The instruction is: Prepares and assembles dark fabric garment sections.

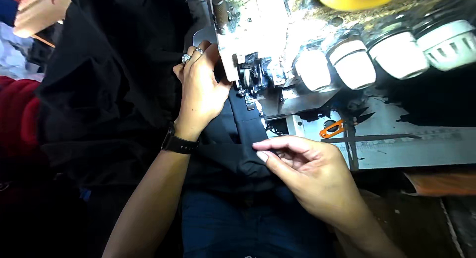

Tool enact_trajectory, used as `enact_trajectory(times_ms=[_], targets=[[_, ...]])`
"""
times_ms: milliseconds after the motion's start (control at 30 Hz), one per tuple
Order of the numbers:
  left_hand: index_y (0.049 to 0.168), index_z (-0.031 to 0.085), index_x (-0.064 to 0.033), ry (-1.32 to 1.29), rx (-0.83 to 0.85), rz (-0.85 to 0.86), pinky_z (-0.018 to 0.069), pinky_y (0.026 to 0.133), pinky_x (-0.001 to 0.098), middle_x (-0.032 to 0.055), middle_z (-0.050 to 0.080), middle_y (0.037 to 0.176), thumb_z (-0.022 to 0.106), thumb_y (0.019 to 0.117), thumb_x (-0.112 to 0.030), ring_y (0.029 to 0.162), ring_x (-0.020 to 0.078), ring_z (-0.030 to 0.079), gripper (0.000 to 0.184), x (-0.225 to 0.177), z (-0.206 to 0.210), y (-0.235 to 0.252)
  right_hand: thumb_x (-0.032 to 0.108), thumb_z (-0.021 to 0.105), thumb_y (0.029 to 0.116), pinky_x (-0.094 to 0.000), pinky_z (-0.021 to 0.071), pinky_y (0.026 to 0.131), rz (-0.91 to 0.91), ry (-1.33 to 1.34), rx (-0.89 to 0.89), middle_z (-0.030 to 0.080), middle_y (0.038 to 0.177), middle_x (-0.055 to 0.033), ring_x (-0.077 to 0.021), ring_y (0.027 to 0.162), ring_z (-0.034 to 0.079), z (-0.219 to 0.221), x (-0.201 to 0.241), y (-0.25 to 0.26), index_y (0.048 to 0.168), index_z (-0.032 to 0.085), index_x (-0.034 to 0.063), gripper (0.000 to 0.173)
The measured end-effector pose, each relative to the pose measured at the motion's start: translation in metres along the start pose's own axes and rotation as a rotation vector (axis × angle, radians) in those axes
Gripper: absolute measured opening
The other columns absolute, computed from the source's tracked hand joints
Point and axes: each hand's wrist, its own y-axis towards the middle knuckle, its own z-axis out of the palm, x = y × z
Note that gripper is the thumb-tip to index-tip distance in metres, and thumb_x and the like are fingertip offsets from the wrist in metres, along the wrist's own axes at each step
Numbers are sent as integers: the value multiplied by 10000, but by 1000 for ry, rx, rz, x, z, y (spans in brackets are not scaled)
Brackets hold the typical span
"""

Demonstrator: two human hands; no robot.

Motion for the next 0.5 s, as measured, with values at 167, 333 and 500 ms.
enact_trajectory(times_ms=[167, 333, 500], targets=[[1139, 717, -180, 39, 8, -23, 350, 997, 573, 5, 692, 1129, 693, 873, -312, 1172, 171, 593, 299, 1, -2, 11, 148, 724, 918, -145, 579, 621, 25, -41, -20, 761, 863, 48, -21, 711, 687, 2, -1, 7, 1001, 802, 133, 114], [1080, 697, -143, 21, -5, 1, 359, 971, 599, 48, 688, 1136, 679, 872, -267, 1181, 217, 593, 243, 8, -2, 24, 117, 738, 909, -160, 588, 631, 11, -22, -25, 761, 849, 28, -33, 703, 694, 5, -2, 18, 998, 800, 112, 109], [1044, 696, -104, 27, 0, -15, 381, 924, 645, 100, 686, 1129, 673, 870, -175, 1182, 299, 597, 189, 11, -5, 37, 94, 760, 890, -152, 543, 574, 2, -52, -56, 741, 780, 46, -3, 619, 641, 7, -1, 30, 993, 806, 121, 116]])
